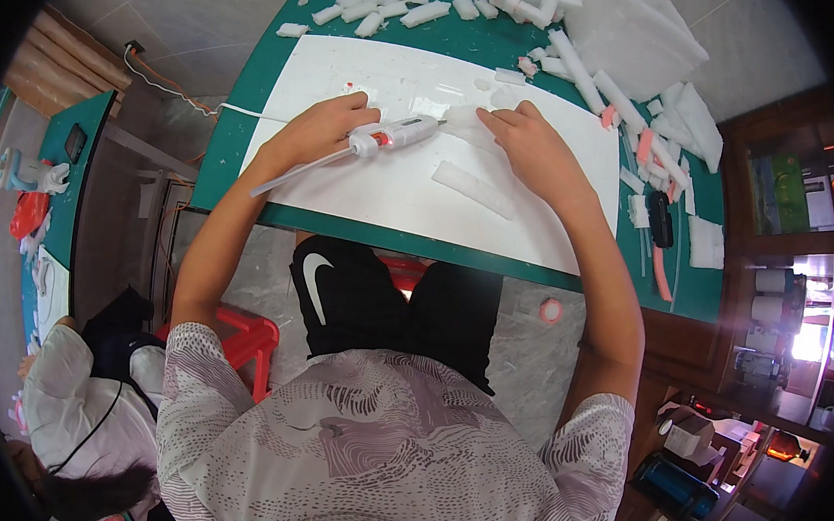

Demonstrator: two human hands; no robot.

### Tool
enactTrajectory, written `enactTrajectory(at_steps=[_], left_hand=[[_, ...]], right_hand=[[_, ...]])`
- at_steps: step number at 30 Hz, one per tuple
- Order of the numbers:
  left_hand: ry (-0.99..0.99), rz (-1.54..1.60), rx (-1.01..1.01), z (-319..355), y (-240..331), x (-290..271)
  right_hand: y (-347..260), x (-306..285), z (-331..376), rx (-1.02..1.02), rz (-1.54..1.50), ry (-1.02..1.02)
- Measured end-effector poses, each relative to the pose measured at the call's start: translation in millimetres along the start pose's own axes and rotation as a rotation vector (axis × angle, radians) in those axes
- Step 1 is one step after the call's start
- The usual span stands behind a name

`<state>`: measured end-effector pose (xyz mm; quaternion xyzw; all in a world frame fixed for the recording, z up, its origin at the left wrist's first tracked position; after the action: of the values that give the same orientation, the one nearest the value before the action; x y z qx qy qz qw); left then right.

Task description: The person glues foam pieces together by applying hot glue with a glue gun and pressing the foam blocks together by hand.

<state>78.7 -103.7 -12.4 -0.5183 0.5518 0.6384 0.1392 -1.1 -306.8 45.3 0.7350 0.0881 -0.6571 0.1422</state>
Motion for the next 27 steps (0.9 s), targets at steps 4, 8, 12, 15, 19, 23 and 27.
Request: enactTrajectory(at_steps=[4,8,12,15,19,23,27], left_hand=[[0.024,-0.020,0.004,3,3,-2],[0.056,-0.033,-0.008,9,2,-10],[0.079,-0.017,-0.017,21,-13,-20],[0.082,-0.083,-0.017,26,-18,-27],[0.001,0.014,-0.107,25,-15,-37],[0.079,0.073,-0.019,7,10,-59],[0.119,0.070,0.206,-54,70,-27]], right_hand=[[1,0,1,0.000,-0.005,-0.002],[2,1,2,0.007,-0.003,-0.015],[-1,0,1,0.010,0.014,-0.036],[-1,-3,1,0.005,0.012,-0.025],[1,-1,2,-0.004,-0.007,-0.020],[1,-1,3,-0.053,-0.014,0.019],[8,0,4,-0.038,-0.064,0.041]])
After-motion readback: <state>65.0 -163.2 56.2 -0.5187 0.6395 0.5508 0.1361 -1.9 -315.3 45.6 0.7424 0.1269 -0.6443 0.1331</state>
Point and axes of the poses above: each hand's wrist, its own z-axis away from the middle knuckle, its own x-axis out of the palm, y = z × x, the point moved 9 cm from there along -z, towards the middle knuckle, and after that the axes turned 8 degrees about z, right-handed, at the moved point
